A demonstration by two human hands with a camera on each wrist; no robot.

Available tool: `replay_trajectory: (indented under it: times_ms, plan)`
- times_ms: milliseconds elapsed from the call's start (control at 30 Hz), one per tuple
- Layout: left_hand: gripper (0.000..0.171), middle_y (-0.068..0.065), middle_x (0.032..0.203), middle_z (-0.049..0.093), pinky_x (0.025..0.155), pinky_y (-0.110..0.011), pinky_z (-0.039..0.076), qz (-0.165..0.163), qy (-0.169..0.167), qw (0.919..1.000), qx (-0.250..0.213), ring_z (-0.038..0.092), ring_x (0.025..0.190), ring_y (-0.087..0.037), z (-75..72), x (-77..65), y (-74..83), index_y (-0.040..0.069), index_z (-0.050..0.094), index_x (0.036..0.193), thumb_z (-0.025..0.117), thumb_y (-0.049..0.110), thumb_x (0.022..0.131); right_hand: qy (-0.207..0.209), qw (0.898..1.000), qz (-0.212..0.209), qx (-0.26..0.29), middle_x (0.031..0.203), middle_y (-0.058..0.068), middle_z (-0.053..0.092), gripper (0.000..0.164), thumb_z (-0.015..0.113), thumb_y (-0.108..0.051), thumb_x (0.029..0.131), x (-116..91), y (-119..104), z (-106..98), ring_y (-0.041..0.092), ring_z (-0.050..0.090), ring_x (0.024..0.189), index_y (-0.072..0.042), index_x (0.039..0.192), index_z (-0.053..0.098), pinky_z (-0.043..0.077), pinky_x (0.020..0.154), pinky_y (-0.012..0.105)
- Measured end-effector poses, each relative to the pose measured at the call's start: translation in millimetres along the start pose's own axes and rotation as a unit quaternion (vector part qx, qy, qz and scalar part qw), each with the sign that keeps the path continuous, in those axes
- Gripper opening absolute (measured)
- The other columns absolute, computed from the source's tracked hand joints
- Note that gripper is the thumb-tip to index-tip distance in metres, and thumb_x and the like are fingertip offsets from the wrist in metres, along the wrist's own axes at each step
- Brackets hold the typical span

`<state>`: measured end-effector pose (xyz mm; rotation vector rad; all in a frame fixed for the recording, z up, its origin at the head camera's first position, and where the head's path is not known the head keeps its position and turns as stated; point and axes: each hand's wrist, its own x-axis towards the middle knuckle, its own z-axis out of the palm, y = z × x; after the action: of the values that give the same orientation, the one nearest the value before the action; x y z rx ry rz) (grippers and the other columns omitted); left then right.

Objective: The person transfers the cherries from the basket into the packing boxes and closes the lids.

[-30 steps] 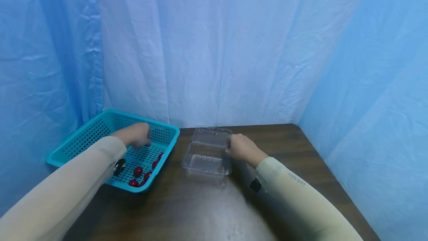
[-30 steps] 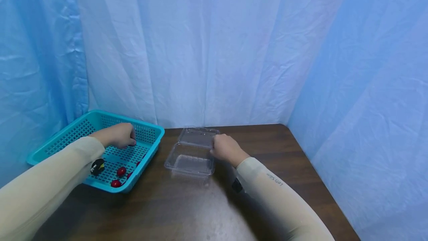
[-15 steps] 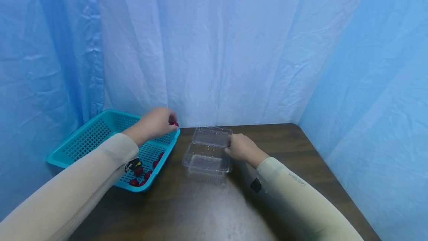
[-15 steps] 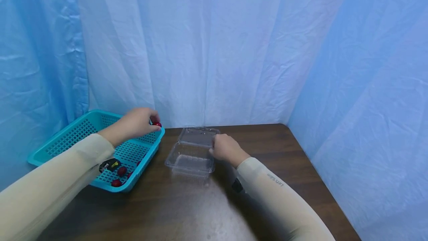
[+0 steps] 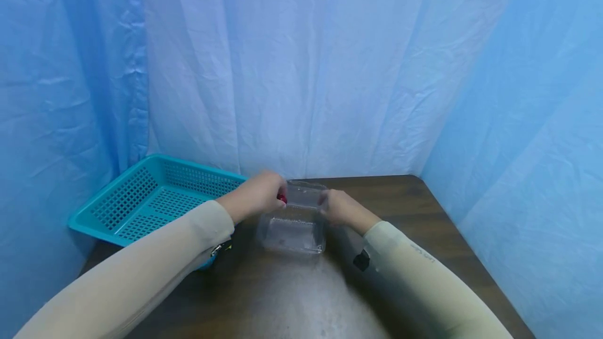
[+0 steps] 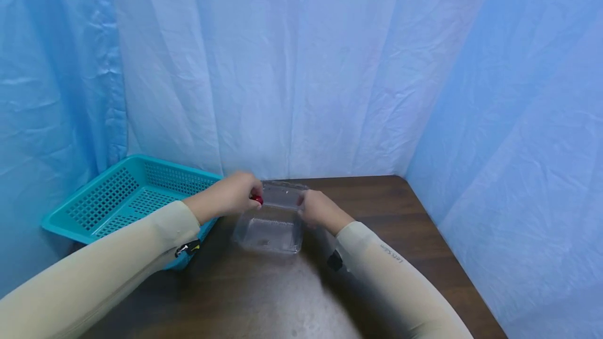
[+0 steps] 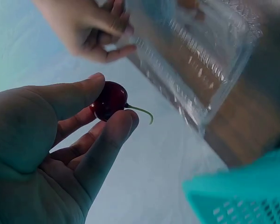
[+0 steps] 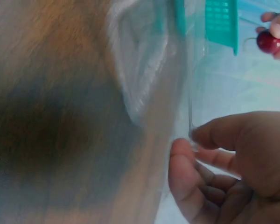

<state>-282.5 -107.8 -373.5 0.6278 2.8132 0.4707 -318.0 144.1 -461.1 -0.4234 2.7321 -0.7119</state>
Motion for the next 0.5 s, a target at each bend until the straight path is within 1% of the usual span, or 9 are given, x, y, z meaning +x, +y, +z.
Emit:
replay_trajectory:
  times_ms: [133, 233, 333, 400, 500]
  plan:
    - [0.006, 0.001, 0.093, 0.076, 0.079, -0.037, 0.064, -0.003, -0.017, 0.9998, 0.007, 0.071, 0.083, -0.016, 15.5, 7.5, 13.5, 0.013, 0.082, 0.102, 0.086, 0.019, 0.104, 0.023, 1.000, 0.004, -0.001, 0.095, 0.010, 0.076, 0.017, 0.069, -0.006, 0.108, 1, -1, 3, 0.018, 0.074, 0.065, -0.004, 0.123, 0.075, 0.063, 0.061, 0.031]
    - [0.007, 0.002, 0.091, 0.076, 0.080, -0.038, 0.064, 0.003, -0.024, 0.9996, 0.013, 0.071, 0.082, -0.015, 26.5, 11.9, 19.8, 0.014, 0.082, 0.100, 0.087, 0.019, 0.103, 0.037, 0.999, 0.004, -0.004, 0.092, 0.008, 0.076, 0.009, 0.071, -0.005, 0.106, 3, -2, 5, 0.017, 0.075, 0.064, -0.006, 0.114, 0.076, 0.064, 0.061, 0.031]
    - [0.007, 0.002, 0.090, 0.075, 0.079, -0.038, 0.064, 0.011, -0.027, 0.9995, 0.010, 0.069, 0.080, -0.015, 39.0, 18.0, 21.5, 0.014, 0.081, 0.098, 0.086, 0.015, 0.102, 0.044, 0.999, -0.003, -0.007, 0.086, 0.007, 0.075, 0.005, 0.071, -0.006, 0.107, 4, -2, 6, 0.016, 0.074, 0.064, -0.006, 0.109, 0.075, 0.063, 0.060, 0.032]
    - [0.009, 0.000, 0.085, 0.072, 0.074, -0.038, 0.061, 0.016, -0.028, 0.9995, 0.001, 0.066, 0.075, -0.016, 47.8, 23.6, 21.3, 0.012, 0.079, 0.095, 0.085, 0.012, 0.103, 0.050, 0.999, -0.005, -0.008, 0.084, 0.006, 0.075, 0.006, 0.070, -0.006, 0.108, 5, -3, 7, 0.016, 0.074, 0.063, -0.005, 0.109, 0.076, 0.063, 0.061, 0.033]
    - [0.013, -0.001, 0.082, 0.069, 0.069, -0.036, 0.055, 0.008, -0.030, 0.9992, -0.025, 0.061, 0.070, -0.016, 60.5, 31.6, 20.7, 0.012, 0.076, 0.092, 0.082, 0.005, 0.102, 0.055, 0.998, -0.003, -0.011, 0.083, 0.005, 0.075, 0.007, 0.069, -0.006, 0.108, 6, -4, 9, 0.016, 0.073, 0.063, -0.004, 0.110, 0.075, 0.063, 0.061, 0.033]
